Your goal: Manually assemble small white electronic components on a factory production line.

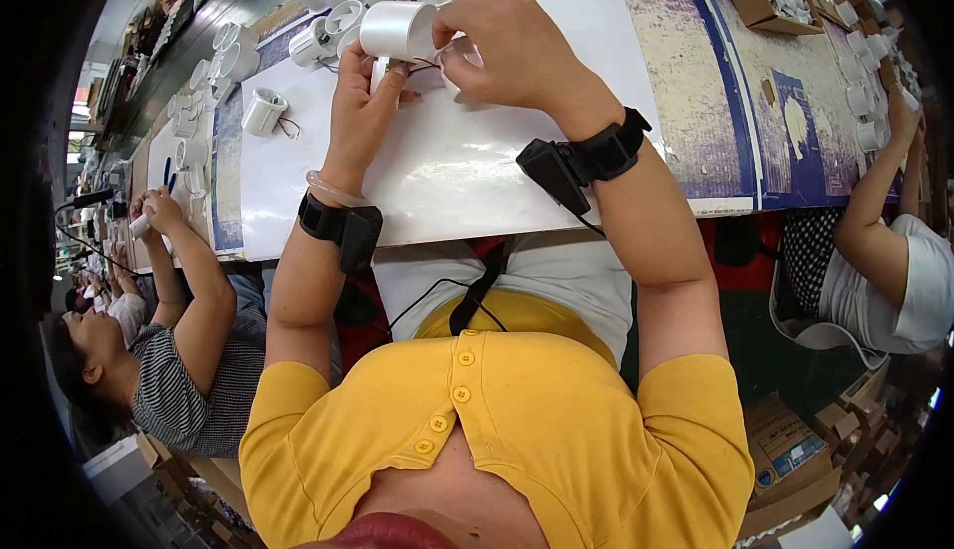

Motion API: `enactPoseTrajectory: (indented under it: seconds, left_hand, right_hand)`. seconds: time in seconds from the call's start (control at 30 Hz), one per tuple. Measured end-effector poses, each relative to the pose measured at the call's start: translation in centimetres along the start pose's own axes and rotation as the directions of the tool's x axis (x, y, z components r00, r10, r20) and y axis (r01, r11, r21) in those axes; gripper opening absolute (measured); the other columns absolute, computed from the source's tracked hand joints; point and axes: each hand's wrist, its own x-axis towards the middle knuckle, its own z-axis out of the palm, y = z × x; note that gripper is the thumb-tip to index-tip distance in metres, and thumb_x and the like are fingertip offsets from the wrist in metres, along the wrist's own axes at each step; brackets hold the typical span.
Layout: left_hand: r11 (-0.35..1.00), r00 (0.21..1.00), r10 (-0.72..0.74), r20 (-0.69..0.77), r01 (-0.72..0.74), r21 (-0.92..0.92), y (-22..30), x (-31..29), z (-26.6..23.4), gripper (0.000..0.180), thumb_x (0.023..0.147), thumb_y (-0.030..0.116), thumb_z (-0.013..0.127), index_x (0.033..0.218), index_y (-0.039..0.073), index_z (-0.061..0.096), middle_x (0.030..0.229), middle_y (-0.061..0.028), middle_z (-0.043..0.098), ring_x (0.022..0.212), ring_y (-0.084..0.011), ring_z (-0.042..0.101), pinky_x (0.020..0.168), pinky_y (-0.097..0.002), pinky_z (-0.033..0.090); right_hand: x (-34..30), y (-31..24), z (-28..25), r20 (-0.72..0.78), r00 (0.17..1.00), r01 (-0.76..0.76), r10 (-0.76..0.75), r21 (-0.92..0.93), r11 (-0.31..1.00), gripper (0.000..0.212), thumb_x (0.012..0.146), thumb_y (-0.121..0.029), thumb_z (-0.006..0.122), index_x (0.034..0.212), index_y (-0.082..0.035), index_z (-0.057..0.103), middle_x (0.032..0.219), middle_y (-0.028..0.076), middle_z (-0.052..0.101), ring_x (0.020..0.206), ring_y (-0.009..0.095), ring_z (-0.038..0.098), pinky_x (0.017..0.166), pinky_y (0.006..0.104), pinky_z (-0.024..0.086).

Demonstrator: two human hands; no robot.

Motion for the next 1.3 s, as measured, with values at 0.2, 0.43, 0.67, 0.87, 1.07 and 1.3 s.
enactPoseTrajectory:
  seconds: [0.2, 0.43, 0.67, 0.87, 1.07, 1.3]
  left_hand:
    - [0.975, 0.99, 0.14, -0.027, -0.133, 0.178, -0.4, -0.1, -0.1, 0.043, 0.089, 0.006, 0.059, 0.125, -0.002, 0.037, 0.114, -0.013, 0.058, 0.104, -0.0167, 0.057, 0.086, -0.0275, 0.047]
    - [0.936, 0.966, 0.254, -0.041, -0.235, 0.262, -0.4, -0.2, 0.3, 0.044, 0.089, 0.007, 0.06, 0.125, -0.002, 0.037, 0.115, -0.0151, 0.058, 0.105, -0.0182, 0.057, 0.087, -0.0284, 0.046]
    - [0.94, 0.962, 0.268, -0.045, -0.251, 0.229, -0.2, -0.3, 0.5, 0.044, 0.089, 0.007, 0.059, 0.126, -0.002, 0.037, 0.114, -0.0155, 0.059, 0.104, -0.0193, 0.058, 0.086, -0.0289, 0.047]
    - [0.933, 0.955, 0.292, -0.049, -0.273, 0.235, -0.6, -0.1, 0.3, 0.045, 0.089, 0.007, 0.06, 0.127, -0.001, 0.037, 0.114, -0.0153, 0.059, 0.103, -0.0193, 0.058, 0.085, -0.0289, 0.047]
    - [0.948, 0.967, 0.243, -0.074, -0.221, 0.229, -0.6, -0.2, 0.2, 0.046, 0.088, 0.007, 0.06, 0.127, -0.001, 0.036, 0.114, -0.0148, 0.059, 0.103, -0.0193, 0.058, 0.085, -0.029, 0.047]
    - [0.947, 0.964, 0.249, -0.096, -0.222, 0.233, -0.5, -0.3, 0.4, 0.045, 0.088, 0.007, 0.059, 0.126, -0.001, 0.037, 0.113, -0.014, 0.06, 0.101, -0.0186, 0.059, 0.083, -0.029, 0.048]
  right_hand:
    - [0.0, 0.3, 0.6, 0.181, 0.931, -0.356, 0.316, 0.265, 0.896, 0.026, 0.078, -0.019, 0.063, 0.098, -0.003, 0.06, 0.09, 0.012, 0.066, 0.087, 0.025, 0.064, 0.079, 0.0353, 0.049]
    - [0.3, 0.0, 0.6, 0.377, 0.824, -0.523, 0.423, 0.219, 0.824, 0.034, 0.081, -0.026, 0.06, 0.106, -0.003, 0.065, 0.095, 0.012, 0.068, 0.089, 0.021, 0.064, 0.082, 0.0317, 0.049]
    - [0.7, 0.8, 2.2, 0.517, 0.73, -0.672, 0.448, 0.419, 0.611, 0.035, 0.084, -0.025, 0.056, 0.106, 0.0, 0.067, 0.098, 0.008, 0.069, 0.09, 0.015, 0.063, 0.084, 0.0289, 0.047]
    - [0.7, 1.0, 1.6, 0.555, 0.725, -0.684, 0.408, 0.513, 0.519, 0.031, 0.088, -0.021, 0.057, 0.109, 0.001, 0.065, 0.102, 0.006, 0.068, 0.091, 0.013, 0.062, 0.085, 0.0263, 0.047]
    - [0.4, 1.4, 2.1, 0.55, 0.752, -0.656, 0.363, 0.577, 0.487, 0.03, 0.09, -0.021, 0.058, 0.112, 0.0, 0.063, 0.102, 0.006, 0.067, 0.092, 0.012, 0.061, 0.086, 0.0255, 0.046]
    - [0.6, 0.8, 2.3, 0.592, 0.721, -0.692, 0.361, 0.581, 0.428, 0.029, 0.091, -0.02, 0.055, 0.111, 0.0, 0.063, 0.1, 0.005, 0.067, 0.092, 0.012, 0.06, 0.085, 0.0254, 0.046]
